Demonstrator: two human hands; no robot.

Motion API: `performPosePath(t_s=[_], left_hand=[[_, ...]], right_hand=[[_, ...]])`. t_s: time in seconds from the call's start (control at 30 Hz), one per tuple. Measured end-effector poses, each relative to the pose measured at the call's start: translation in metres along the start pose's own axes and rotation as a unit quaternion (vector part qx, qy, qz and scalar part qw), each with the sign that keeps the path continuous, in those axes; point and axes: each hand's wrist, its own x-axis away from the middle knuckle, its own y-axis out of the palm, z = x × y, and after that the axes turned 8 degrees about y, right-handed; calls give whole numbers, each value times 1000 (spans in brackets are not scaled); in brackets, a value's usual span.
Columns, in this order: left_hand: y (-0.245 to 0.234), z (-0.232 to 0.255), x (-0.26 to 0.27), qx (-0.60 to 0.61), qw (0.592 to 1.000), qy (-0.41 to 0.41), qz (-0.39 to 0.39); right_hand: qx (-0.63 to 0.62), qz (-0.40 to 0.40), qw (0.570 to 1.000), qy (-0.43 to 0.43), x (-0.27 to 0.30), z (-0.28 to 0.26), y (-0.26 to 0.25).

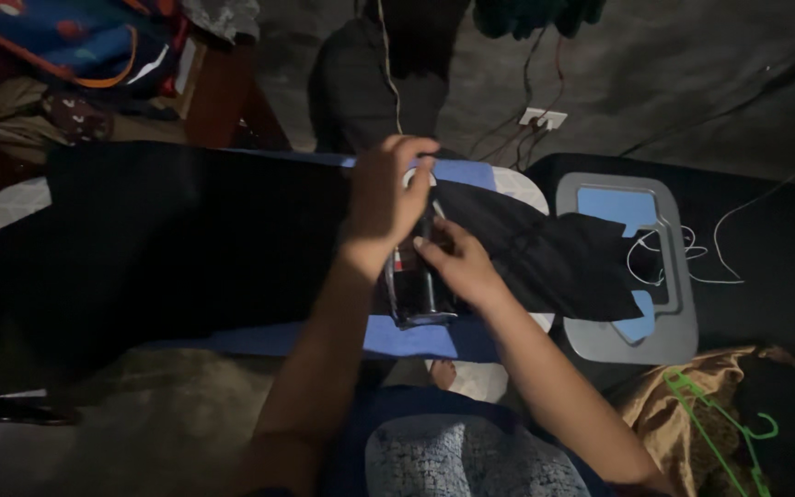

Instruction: The person irons a dark-colored garment on a blue ironing board. They use a steam iron to smooth the fabric, frequently adjusting the garment's position with their left hand to ensure even coverage. The person works methodically across the surface of the clothing, moving the iron back and forth.

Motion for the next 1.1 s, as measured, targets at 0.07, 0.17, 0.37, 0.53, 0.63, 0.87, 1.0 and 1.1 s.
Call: performPosePath(t_s=[0.07, 0.17, 0.37, 0.53, 0.63, 0.87, 1.0, 1.1], left_hand=[[2, -29, 14, -31, 998, -2, 52], [19, -81, 37, -13, 991, -98, 88], [75, -158, 76, 5, 983, -181, 1], [133, -153, 64, -83, 969, -111, -206], [173, -128, 44, -129, 941, -51, -308], [266, -117, -1, -81, 861, -65, -498], [296, -141, 14, 26, 902, -59, -427], [295, -152, 25, 150, 934, -115, -303]], right_hand=[[-124, -95, 975, 157, -6, -3, 1], [-66, -52, 978, 192, 4, -2, 6], [131, 53, 981, 134, 80, 35, -47], [87, 100, 961, 244, 118, 50, -108], [100, 21, 960, 260, 128, 44, -131], [80, -26, 963, 254, 130, 57, -131], [61, 16, 963, 263, 129, 50, -122], [17, 122, 965, 231, 109, 44, -104]])
